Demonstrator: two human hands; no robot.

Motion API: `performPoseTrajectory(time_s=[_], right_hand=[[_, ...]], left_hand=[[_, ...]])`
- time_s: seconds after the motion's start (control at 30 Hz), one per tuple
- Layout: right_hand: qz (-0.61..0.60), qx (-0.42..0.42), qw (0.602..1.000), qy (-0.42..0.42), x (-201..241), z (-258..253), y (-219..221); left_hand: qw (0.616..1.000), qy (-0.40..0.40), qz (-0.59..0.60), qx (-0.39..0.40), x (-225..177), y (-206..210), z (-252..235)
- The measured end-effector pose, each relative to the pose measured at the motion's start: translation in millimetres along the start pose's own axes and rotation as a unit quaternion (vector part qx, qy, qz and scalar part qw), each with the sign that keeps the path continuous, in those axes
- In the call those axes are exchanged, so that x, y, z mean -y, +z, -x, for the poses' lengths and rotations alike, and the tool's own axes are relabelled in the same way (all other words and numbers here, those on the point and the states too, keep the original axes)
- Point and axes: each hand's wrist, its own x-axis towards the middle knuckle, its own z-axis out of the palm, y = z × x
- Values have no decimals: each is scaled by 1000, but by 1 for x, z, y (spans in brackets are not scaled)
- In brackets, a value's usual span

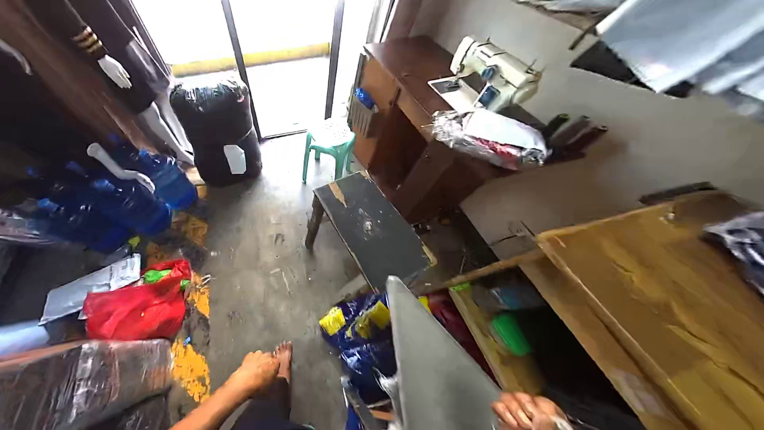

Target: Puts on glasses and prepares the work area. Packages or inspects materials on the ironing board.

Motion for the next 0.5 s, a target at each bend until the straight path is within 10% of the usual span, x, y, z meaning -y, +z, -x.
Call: performPoseTrajectory(time_s=[0.2,0.33,0.5], right_hand=[[-14,-20,998,61,-109,-186,174],[-30,-22,995,92,-174,-305,267],[-27,-7,990,140,-271,-471,358]], left_hand=[[934,105,321,-114,135,-162,-49],[884,-61,391,-248,256,-219,-103],[859,-236,432,-137,400,-219,-124]])
